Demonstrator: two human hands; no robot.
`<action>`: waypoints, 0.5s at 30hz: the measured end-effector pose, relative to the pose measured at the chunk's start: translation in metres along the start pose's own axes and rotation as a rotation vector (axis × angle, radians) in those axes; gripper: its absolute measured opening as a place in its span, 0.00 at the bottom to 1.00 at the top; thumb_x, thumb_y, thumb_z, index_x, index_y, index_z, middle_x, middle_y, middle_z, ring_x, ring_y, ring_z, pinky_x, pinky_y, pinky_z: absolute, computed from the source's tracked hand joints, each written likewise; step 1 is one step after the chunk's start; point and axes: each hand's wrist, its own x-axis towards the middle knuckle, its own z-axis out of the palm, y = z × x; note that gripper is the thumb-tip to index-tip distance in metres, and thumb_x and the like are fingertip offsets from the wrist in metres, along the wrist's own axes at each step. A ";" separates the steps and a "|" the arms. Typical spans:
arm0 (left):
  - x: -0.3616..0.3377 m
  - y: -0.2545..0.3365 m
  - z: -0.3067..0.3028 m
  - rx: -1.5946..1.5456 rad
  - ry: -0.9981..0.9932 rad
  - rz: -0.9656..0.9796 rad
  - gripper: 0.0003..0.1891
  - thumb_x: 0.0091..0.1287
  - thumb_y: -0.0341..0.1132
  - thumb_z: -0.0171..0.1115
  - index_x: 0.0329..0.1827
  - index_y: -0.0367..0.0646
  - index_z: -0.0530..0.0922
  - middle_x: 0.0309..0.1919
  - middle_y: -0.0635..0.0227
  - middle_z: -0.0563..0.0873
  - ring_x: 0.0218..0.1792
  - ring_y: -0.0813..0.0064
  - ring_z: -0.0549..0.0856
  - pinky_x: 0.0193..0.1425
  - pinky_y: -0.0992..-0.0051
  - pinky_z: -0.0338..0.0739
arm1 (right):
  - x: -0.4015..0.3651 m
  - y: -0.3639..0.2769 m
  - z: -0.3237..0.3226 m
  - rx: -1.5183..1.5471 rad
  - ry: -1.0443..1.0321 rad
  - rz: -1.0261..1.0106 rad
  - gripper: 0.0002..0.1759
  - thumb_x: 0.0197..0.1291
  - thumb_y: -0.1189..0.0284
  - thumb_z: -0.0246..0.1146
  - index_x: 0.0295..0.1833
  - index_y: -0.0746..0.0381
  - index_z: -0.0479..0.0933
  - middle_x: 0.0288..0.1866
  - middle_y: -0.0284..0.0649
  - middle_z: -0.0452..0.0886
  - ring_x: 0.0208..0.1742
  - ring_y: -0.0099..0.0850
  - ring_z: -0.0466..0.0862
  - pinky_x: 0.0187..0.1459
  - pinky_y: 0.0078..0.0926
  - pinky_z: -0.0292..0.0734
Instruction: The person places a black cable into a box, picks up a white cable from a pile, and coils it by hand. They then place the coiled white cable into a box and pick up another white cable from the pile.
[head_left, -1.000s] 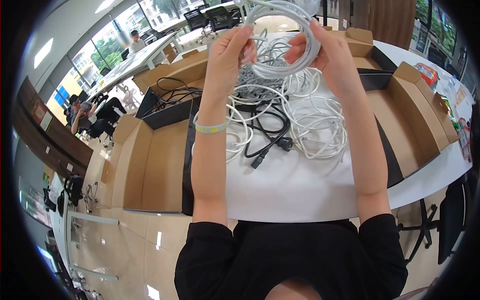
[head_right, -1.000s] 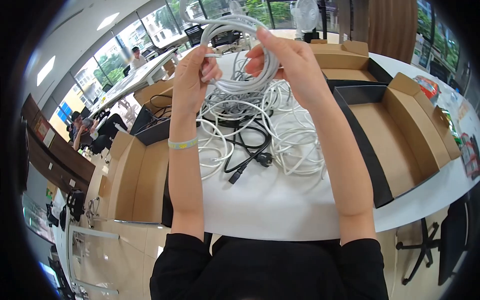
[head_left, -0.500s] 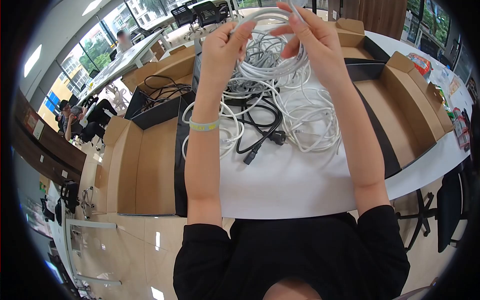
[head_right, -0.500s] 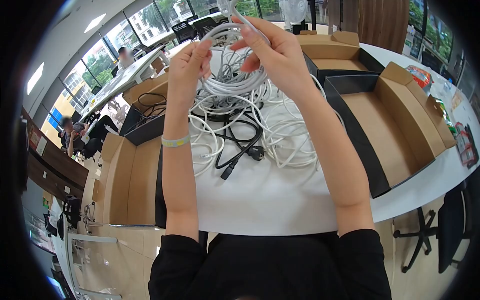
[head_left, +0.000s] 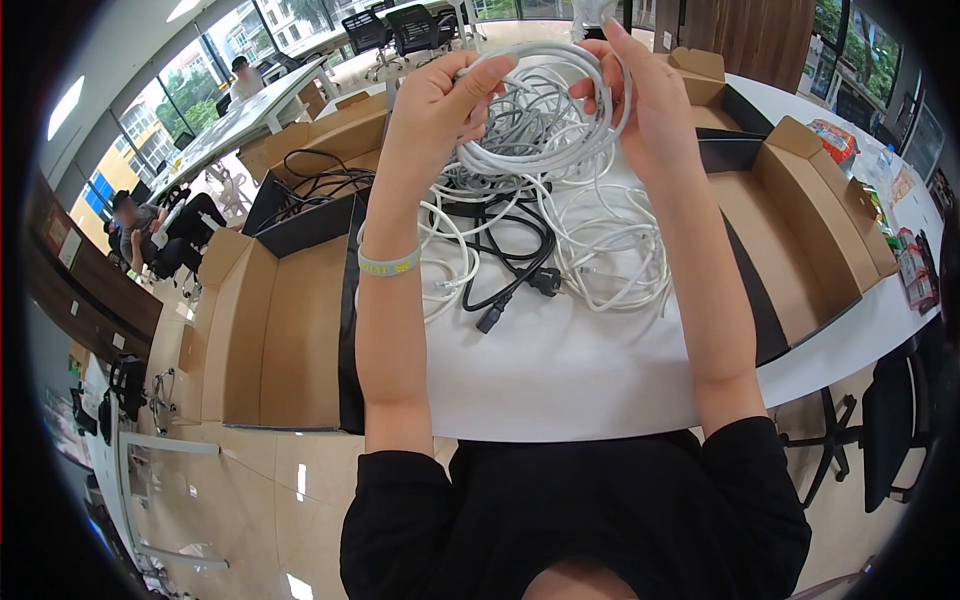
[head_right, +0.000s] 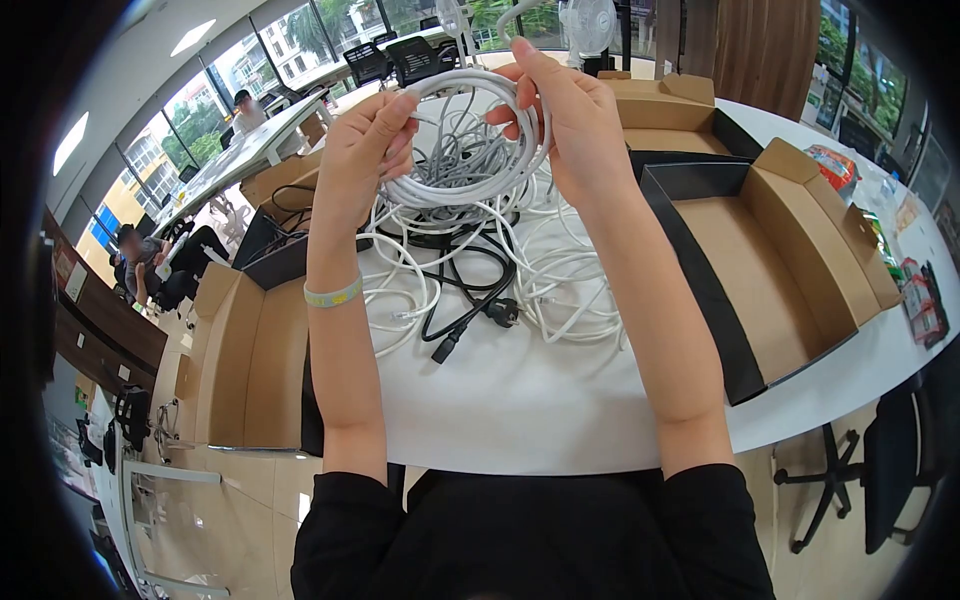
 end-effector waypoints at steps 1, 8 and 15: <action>0.000 0.000 0.001 0.089 0.038 0.030 0.15 0.63 0.43 0.57 0.26 0.39 0.74 0.12 0.81 0.64 0.13 0.92 0.59 0.16 0.87 0.52 | 0.000 0.003 0.000 0.003 0.040 -0.004 0.21 0.57 0.58 0.59 0.18 0.60 0.69 0.31 0.37 0.78 0.26 0.25 0.80 0.23 0.16 0.68; -0.002 -0.005 0.026 0.314 0.206 0.149 0.16 0.61 0.44 0.59 0.29 0.38 0.77 0.11 0.82 0.64 0.14 0.90 0.58 0.17 0.84 0.51 | -0.003 0.012 0.010 -0.089 0.190 -0.270 0.16 0.54 0.62 0.64 0.23 0.60 0.70 0.22 0.28 0.71 0.18 0.12 0.66 0.20 0.11 0.57; -0.015 0.011 0.051 0.458 0.149 0.195 0.16 0.60 0.44 0.60 0.31 0.37 0.78 0.12 0.76 0.67 0.16 0.88 0.61 0.18 0.82 0.54 | -0.005 0.014 0.015 -0.328 0.331 -0.610 0.13 0.52 0.69 0.66 0.26 0.61 0.69 0.21 0.25 0.65 0.20 0.09 0.60 0.21 0.09 0.53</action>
